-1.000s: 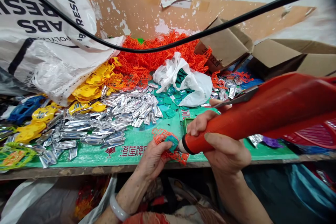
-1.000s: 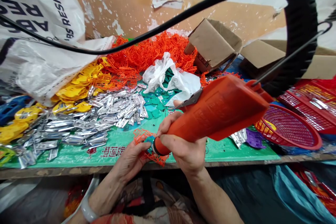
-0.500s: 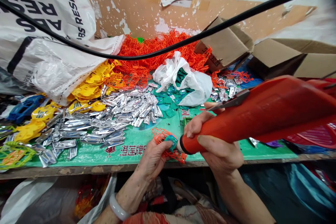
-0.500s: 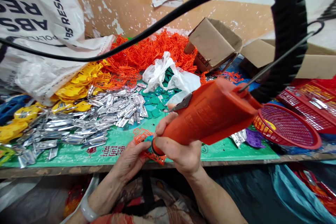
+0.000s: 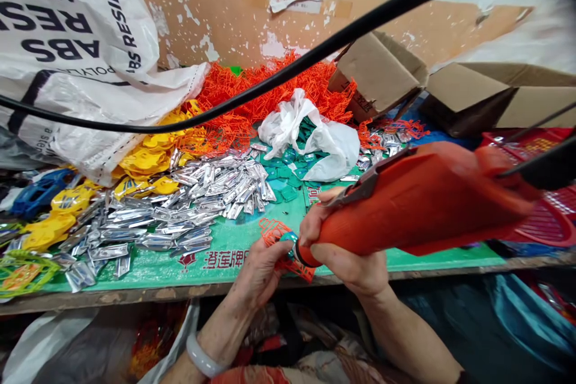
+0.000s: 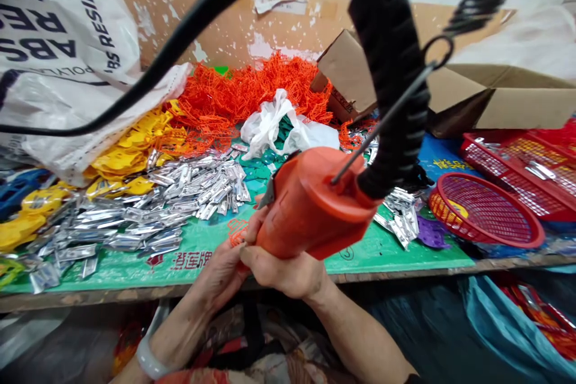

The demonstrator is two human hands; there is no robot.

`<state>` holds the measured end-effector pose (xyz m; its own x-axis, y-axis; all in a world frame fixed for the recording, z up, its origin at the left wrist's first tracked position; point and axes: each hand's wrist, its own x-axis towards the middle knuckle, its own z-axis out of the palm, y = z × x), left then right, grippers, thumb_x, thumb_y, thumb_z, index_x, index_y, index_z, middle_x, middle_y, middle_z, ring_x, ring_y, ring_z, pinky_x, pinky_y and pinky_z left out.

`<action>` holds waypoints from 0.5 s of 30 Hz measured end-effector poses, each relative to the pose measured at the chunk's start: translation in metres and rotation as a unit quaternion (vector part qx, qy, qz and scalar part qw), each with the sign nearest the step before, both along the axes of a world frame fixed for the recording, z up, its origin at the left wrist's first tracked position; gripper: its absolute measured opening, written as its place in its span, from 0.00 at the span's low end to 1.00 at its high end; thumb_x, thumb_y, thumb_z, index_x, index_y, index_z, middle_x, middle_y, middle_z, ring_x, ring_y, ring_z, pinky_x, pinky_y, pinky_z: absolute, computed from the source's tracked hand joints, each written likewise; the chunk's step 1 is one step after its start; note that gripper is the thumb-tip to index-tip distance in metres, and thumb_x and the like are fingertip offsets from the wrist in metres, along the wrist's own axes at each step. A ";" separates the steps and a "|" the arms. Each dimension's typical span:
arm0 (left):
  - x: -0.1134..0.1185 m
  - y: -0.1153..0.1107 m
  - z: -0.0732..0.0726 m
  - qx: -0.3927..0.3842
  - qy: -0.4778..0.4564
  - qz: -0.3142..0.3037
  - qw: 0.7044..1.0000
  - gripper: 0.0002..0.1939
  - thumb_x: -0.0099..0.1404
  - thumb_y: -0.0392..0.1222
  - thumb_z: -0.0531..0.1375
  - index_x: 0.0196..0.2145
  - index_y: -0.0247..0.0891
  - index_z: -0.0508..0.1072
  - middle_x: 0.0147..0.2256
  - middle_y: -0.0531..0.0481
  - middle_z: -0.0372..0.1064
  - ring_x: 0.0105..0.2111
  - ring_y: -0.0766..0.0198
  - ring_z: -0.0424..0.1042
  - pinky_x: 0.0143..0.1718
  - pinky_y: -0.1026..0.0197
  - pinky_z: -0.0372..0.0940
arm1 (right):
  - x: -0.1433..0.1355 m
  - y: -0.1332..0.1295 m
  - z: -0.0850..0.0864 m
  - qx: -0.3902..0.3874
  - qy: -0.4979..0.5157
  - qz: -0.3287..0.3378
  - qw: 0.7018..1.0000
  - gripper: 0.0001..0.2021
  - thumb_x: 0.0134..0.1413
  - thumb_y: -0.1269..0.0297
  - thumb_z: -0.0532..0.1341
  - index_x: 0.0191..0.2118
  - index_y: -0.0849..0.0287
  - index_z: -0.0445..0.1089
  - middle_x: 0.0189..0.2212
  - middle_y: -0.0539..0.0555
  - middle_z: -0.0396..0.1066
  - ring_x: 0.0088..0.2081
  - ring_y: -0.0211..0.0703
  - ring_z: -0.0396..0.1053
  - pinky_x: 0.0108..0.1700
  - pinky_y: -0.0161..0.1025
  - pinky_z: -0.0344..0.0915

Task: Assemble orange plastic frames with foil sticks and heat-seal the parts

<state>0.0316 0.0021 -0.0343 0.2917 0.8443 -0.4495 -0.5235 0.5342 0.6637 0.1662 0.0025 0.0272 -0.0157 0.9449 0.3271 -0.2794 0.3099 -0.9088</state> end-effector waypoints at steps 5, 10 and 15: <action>-0.005 -0.002 -0.002 0.017 -0.002 -0.019 1.000 0.12 0.56 0.38 0.69 0.39 0.36 0.79 0.32 0.49 0.77 0.31 0.60 0.75 0.31 0.63 0.69 | 0.004 0.002 0.004 0.001 0.019 -0.016 1.000 0.10 0.41 0.65 0.70 0.32 0.53 0.70 0.26 0.48 0.67 0.28 0.43 0.66 0.34 0.45 0.70; -0.011 -0.003 0.000 -0.025 0.027 -0.020 0.999 0.16 0.53 0.38 0.71 0.41 0.36 0.79 0.37 0.46 0.80 0.34 0.58 0.77 0.37 0.59 0.73 | 0.022 0.027 0.016 0.023 0.036 -0.127 0.991 0.07 0.43 0.65 0.70 0.26 0.58 0.71 0.24 0.48 0.67 0.24 0.38 0.64 0.28 0.38 0.64; -0.016 -0.003 0.002 -0.036 0.020 -0.049 0.998 0.19 0.51 0.36 0.73 0.42 0.37 0.79 0.41 0.46 0.80 0.36 0.57 0.79 0.39 0.59 0.75 | 0.071 0.056 0.022 0.039 -0.022 -0.245 0.968 0.12 0.43 0.63 0.72 0.32 0.59 0.70 0.27 0.47 0.70 0.26 0.38 0.66 0.31 0.38 0.65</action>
